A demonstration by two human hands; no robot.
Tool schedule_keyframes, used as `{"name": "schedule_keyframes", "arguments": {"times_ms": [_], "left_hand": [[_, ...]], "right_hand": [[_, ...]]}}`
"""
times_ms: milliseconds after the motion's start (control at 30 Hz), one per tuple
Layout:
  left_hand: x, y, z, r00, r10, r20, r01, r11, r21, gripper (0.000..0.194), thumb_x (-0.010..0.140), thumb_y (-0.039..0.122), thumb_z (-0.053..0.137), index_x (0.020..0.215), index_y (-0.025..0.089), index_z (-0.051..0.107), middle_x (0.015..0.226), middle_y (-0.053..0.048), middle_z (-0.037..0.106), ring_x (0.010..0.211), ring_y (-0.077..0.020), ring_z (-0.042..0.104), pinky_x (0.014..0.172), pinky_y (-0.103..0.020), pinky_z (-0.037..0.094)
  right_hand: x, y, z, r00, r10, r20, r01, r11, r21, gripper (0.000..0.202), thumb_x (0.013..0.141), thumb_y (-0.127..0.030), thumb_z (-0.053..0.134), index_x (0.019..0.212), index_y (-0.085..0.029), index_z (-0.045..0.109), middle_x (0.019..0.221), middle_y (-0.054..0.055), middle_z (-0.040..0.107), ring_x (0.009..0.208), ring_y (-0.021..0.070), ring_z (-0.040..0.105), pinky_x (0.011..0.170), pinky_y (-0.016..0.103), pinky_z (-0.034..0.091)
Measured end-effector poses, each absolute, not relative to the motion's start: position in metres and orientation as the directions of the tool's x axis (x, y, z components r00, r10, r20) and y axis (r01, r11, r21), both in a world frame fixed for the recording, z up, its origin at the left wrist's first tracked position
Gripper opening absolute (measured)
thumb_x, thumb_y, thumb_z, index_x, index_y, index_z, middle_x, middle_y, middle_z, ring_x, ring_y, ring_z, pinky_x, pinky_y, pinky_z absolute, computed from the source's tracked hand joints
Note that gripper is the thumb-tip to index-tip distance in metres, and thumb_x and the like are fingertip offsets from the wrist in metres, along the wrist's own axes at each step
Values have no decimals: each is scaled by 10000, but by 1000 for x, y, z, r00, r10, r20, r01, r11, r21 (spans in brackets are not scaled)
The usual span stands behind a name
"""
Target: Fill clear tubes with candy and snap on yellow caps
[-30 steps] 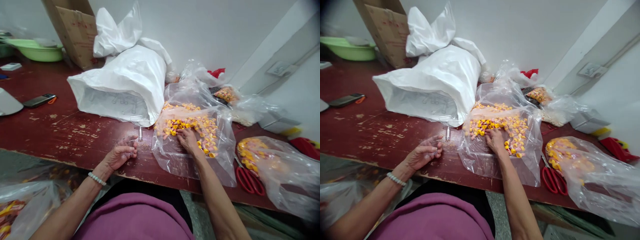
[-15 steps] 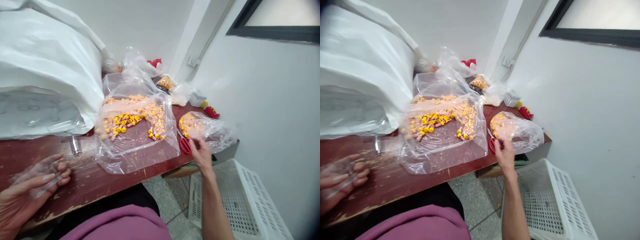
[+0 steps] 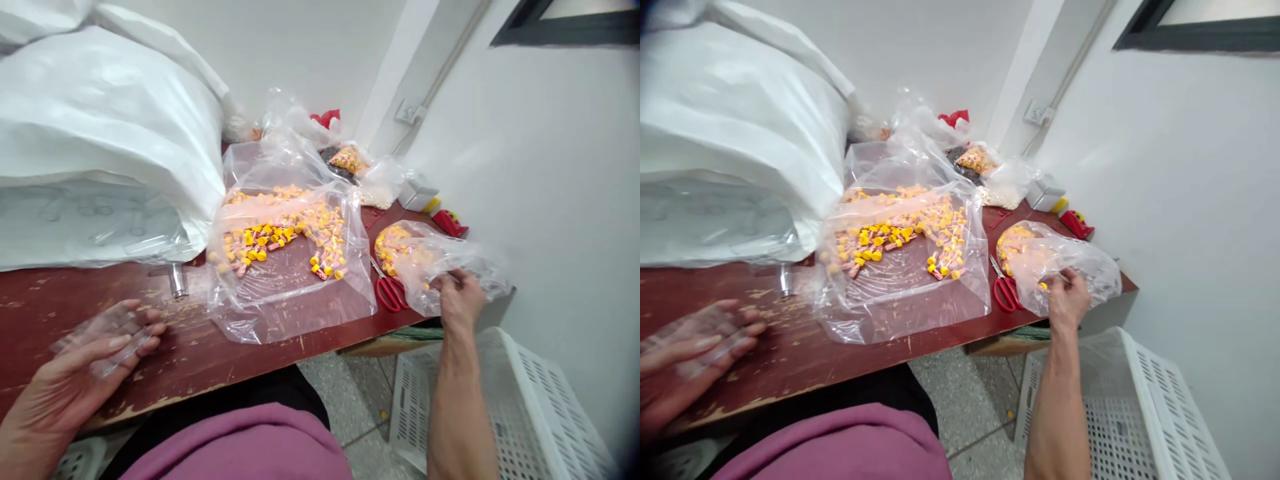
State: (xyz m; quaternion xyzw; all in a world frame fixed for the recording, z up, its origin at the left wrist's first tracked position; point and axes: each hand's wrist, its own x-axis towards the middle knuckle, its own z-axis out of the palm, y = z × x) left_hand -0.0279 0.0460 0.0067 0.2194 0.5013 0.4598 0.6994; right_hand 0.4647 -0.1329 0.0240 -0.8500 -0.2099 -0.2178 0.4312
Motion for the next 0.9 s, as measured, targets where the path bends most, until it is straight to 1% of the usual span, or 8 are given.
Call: {"name": "schedule_keyframes", "arguments": {"times_ms": [100, 167, 267, 333, 433, 567, 733, 900], "left_hand": [[-23, 45, 17, 44, 850, -524, -454, 485, 748, 503, 573, 1, 492, 1009, 167, 680, 928, -69, 733, 815, -213, 692, 596, -255, 608], [-20, 42, 23, 28, 825, -564, -475, 507, 719, 549, 581, 33, 491, 1084, 165, 662, 994, -87, 718, 940, -239, 666, 615, -242, 607], [-20, 37, 25, 28, 855, -517, -458, 471, 754, 547, 602, 42, 521, 1118, 172, 649, 1037, -80, 700, 1044, -237, 624, 655, -190, 593], [-23, 37, 21, 46, 883, -467, -431, 439, 788, 514, 590, 25, 558, 1071, 173, 660, 976, -67, 702, 931, -212, 660, 621, -174, 587], [-32, 45, 6, 148, 882, -448, -422, 466, 778, 470, 539, 11, 601, 984, 144, 670, 811, -60, 685, 693, -193, 667, 525, -218, 579], [-44, 55, -18, 287, 883, -372, -397, 463, 792, 472, 532, 62, 709, 995, 150, 677, 810, -58, 680, 708, -203, 667, 565, -244, 578], [-29, 44, -27, 362, 905, -224, -263, 330, 906, 449, 582, 110, 761, 1020, 164, 678, 845, -53, 674, 693, -155, 637, 582, -229, 547], [-1, 27, -26, 473, 863, -177, -180, 291, 940, 474, 584, 146, 754, 1048, 156, 656, 828, -40, 639, 676, -133, 586, 535, -222, 511]], "right_hand": [[409, -129, 21, 675, 35, 737, 660, -474, -582, 307, 833, -308, 474, 1036, -136, 626, 943, 93, 635, 802, 195, 586, 791, 355, 463], [367, -111, 17, 527, 223, 820, 829, -348, -438, 227, 851, -286, 503, 990, -160, 631, 918, 73, 631, 848, 190, 581, 806, 337, 461], [322, -64, 4, 319, 671, 670, 938, -120, -327, 192, 878, -225, 471, 1004, -188, 612, 933, 60, 639, 870, 165, 585, 800, 289, 464], [309, -30, -8, 286, 842, 458, 948, -178, -264, 212, 884, -205, 462, 1043, -200, 603, 1002, 72, 635, 957, 172, 570, 839, 282, 446], [307, 4, -24, 328, 905, 272, 942, -290, -170, 214, 857, -200, 510, 1043, -199, 614, 1046, 106, 620, 1002, 222, 553, 855, 334, 428], [315, 20, -28, 326, 915, 235, 941, -293, -167, 199, 818, -155, 539, 993, -171, 632, 1022, 142, 624, 970, 267, 561, 819, 389, 429], [298, 13, -14, 313, 903, 293, 930, -229, -288, 235, 874, -195, 458, 1068, -150, 583, 1054, 135, 622, 956, 218, 577, 827, 355, 446], [224, -3, 1, 300, 895, 330, 438, 178, -881, 269, 885, -341, 514, 1111, -197, 528, 881, 31, 641, 764, 137, 609, 719, 284, 488]]}}
